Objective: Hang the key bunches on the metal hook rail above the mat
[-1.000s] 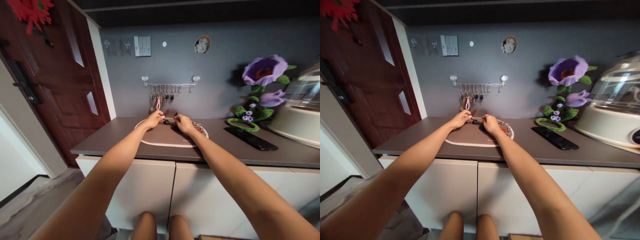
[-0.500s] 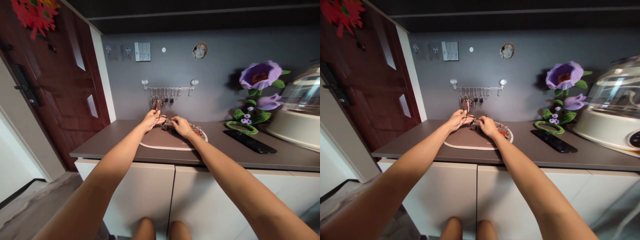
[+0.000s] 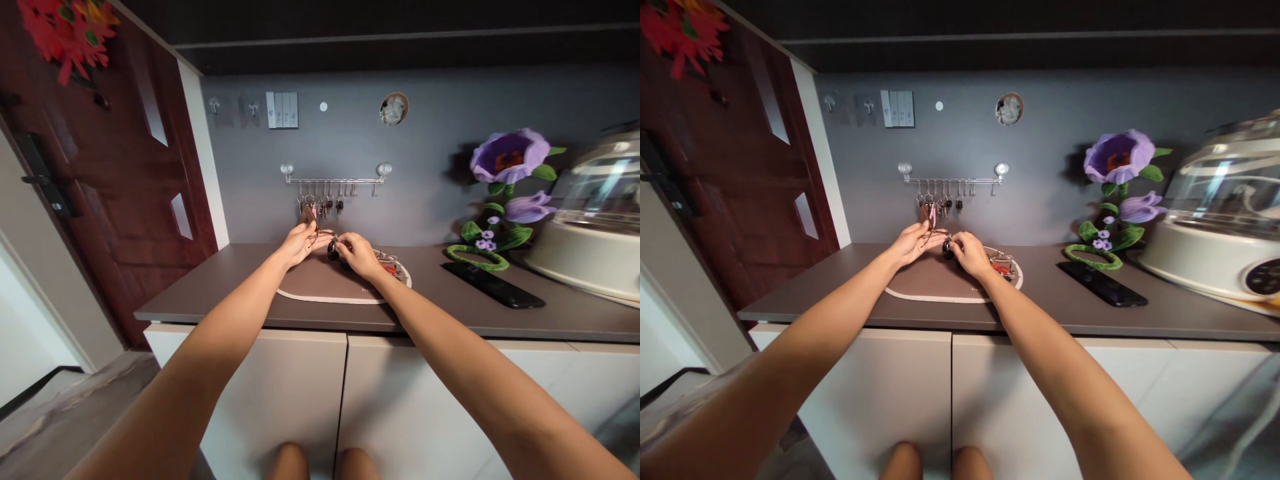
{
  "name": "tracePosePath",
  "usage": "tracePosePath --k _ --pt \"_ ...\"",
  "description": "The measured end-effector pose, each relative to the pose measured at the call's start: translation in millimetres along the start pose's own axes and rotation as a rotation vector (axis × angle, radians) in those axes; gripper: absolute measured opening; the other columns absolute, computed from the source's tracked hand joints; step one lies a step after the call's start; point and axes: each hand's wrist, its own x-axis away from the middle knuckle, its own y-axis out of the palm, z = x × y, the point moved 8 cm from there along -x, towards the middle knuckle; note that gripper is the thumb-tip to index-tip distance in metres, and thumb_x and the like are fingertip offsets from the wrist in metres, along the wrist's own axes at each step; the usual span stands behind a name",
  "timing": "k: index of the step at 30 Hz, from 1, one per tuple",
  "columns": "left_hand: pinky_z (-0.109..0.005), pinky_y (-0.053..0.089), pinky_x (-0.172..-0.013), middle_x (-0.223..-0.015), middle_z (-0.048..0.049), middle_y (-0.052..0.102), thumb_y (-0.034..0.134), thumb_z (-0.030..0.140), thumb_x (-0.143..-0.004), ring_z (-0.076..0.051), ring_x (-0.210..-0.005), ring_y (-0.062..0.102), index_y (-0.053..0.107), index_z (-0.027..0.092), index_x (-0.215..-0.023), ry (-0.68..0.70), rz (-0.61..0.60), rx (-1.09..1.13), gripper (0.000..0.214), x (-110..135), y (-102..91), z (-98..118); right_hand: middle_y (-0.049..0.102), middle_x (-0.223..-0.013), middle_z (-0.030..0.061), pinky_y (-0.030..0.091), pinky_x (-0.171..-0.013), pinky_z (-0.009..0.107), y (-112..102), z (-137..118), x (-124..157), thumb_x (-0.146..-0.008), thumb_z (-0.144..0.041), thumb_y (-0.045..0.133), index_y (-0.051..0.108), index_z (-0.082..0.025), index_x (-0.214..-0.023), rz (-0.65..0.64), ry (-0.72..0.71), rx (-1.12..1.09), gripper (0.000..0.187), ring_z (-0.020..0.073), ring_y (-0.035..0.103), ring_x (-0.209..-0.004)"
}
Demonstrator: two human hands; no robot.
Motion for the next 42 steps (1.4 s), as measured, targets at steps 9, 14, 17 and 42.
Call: tracePosePath --k 9,14,17,42 --pt "-0.043 0.045 -0.089 -0.089 -0.0185 0.065 0.052 0.033 -0.082 -0.023 -0.089 0.064 0.043 0.012 -0.083 -0.065 0.122 0.019 0.022 -2.5 -11.3 -7.4 0.057 -0.082 0.0048 0.038 -0.076 0.025 -5.6 1.3 -1.4 -0.083 -0.025 0.041 0.054 -0.018 -0.08 0.06 0.006 -0.017 0.015 0.0153 0.05 -0.08" --pt "-0.039 0.049 -0.083 -0.085 -0.0182 0.066 0.055 0.034 -0.08 -0.022 -0.082 0.065 0.048 0.01 -0.088 -0.143 0.22 -0.019 0.026 -3.2 -23.4 -18.3 0.056 -0.083 0.0053 0.038 -0.076 0.026 -11.8 6.1 -1.7 -0.083 -0.027 0.04 0.051 -0.018 -0.08 0.12 0.067 -0.072 0.015 0.0153 0.05 -0.08" --pt "-0.036 0.051 -0.077 -0.078 -0.0164 0.066 0.06 0.033 -0.076 -0.022 -0.075 0.066 0.051 0.009 -0.091 -0.209 0.252 -0.084 0.029 -0.8 -26.8 -24.9 0.056 -0.082 0.0053 0.039 -0.076 0.026 -14.5 8.7 -2.0 -0.083 -0.028 0.039 0.05 -0.018 -0.078 0.145 0.095 -0.095 0.016 0.0155 0.05 -0.08" --pt "-0.025 0.038 -0.066 -0.073 -0.0028 0.059 0.036 0.029 -0.085 -0.014 -0.07 0.053 0.052 0.017 -0.076 0.375 0.112 -1.382 0.022 5.4 9.1 -10.8 0.047 -0.07 -0.0033 0.037 -0.054 0.021 -3.1 40.0 2.7 -0.074 -0.044 0.047 0.045 -0.021 -0.079 0.244 0.367 -0.725 0.024 0.009 0.043 -0.059"
